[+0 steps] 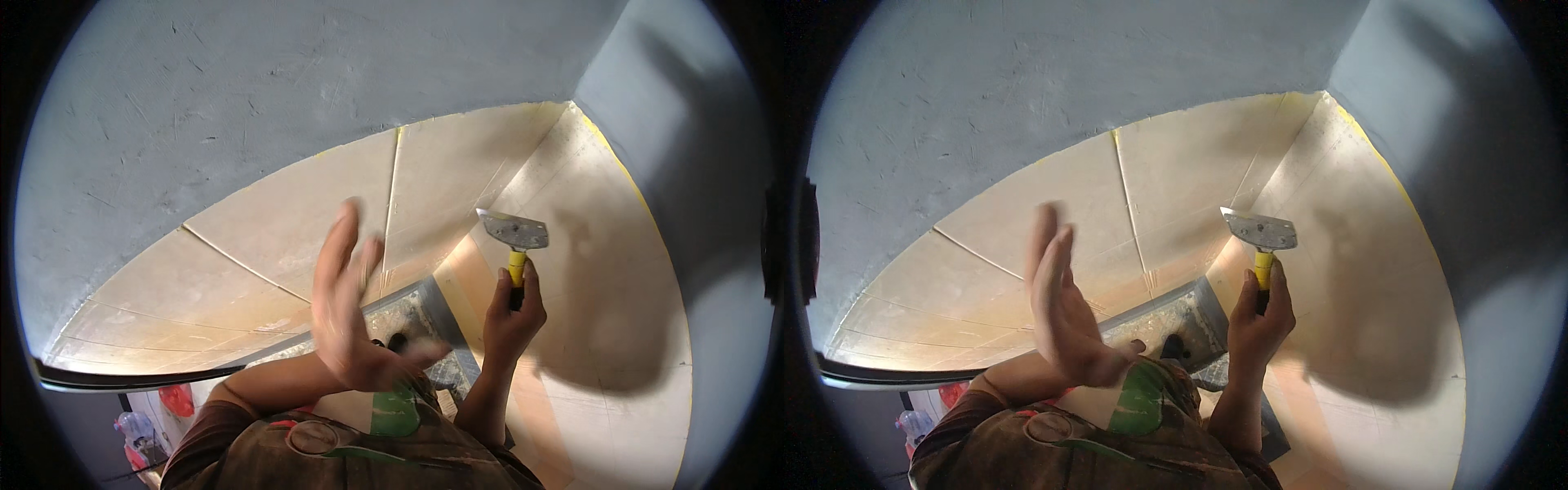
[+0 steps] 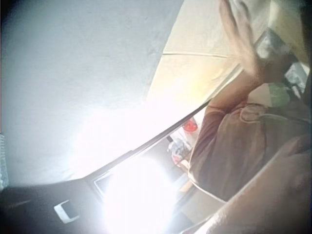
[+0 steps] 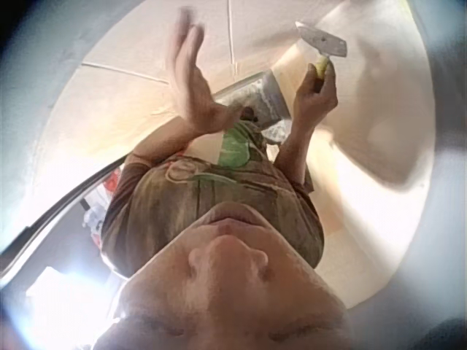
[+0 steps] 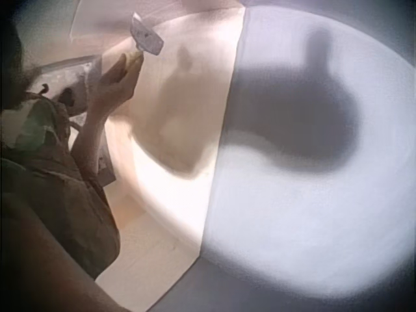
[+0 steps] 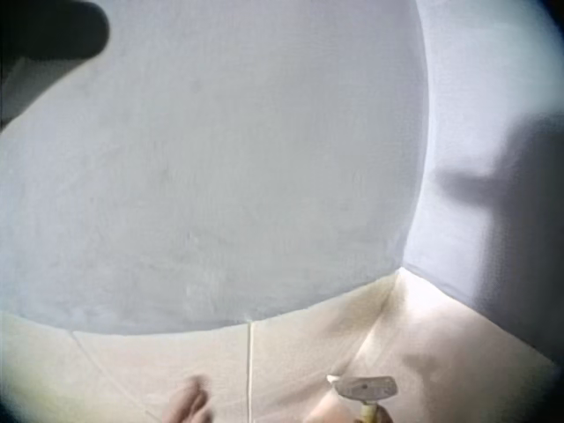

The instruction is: The person uses a scraper to remove residue from tiled walls in a bathroom corner. They scrape the grout lines and the intersection between the tiles and the wall, occasionally wiping away debris with their hand.

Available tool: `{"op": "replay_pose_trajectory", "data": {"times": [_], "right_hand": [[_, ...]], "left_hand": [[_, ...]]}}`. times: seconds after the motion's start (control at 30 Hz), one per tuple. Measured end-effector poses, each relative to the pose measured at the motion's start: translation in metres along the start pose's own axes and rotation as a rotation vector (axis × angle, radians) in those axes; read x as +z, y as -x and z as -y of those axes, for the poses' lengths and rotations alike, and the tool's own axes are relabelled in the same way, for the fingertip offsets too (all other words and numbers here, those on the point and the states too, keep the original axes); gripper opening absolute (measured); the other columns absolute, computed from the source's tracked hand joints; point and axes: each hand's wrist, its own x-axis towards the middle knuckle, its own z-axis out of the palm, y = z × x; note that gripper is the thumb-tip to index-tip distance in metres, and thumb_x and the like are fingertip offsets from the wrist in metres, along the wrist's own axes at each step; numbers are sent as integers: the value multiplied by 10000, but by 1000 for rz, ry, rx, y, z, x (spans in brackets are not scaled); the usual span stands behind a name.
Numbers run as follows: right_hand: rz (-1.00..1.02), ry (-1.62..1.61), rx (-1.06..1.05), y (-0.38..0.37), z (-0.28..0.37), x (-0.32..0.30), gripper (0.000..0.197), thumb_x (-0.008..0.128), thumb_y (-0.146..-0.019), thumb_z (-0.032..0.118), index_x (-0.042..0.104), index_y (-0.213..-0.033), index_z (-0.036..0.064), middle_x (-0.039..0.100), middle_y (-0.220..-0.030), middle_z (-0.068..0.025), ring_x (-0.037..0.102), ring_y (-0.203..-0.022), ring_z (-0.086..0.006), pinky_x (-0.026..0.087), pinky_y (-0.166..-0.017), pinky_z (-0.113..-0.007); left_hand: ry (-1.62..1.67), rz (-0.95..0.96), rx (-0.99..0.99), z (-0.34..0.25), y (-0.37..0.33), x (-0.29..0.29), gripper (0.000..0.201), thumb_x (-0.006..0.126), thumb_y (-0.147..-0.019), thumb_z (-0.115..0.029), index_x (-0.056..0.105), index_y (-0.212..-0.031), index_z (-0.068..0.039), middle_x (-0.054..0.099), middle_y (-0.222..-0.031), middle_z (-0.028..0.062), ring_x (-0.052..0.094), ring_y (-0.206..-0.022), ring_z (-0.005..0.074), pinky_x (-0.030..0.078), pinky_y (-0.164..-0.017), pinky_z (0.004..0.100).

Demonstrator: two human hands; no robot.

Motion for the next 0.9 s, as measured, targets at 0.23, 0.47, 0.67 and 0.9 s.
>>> {"op": "replay_pose_trajectory", "data": {"times": [0.23,0.47,0.67,0.9], "right_hand": [[96,-83,172,16,-13,-7,347,705,-964,162,661,-1233,-53,731,-996,-254,752,-923,-359,581,-788,-402],[195,-190,119,32,3,0,367,627,-1002,186,645,-1295,-35,732,-1017,-259,750,-920,-348,578,-785,-393],[153,-248,46,20,-27,-6,305,540,-1059,246,654,-1136,-26,639,-808,-81,586,-687,-174,484,-614,-343],[258,-448,304,20,29,-11,375,450,-1091,318,615,-1216,5,557,-776,-27,532,-638,-115,426,-546,-270]], "left_hand": [[-117,536,134,13,17,97,952,549,-983,-570,214,-1585,87,191,-1664,296,155,-1574,397,114,-1268,532],[-32,589,-44,39,50,105,1118,536,-906,-697,137,-1600,83,114,-1679,300,81,-1590,379,49,-1261,577],[72,572,222,1,59,48,981,580,-932,-607,240,-1604,22,202,-1685,229,164,-1584,333,141,-1265,535],[1542,459,-166,-54,-9,-41,811,320,-1078,-592,437,-1448,121,615,-1321,248,662,-1144,332,504,-979,408]]}}
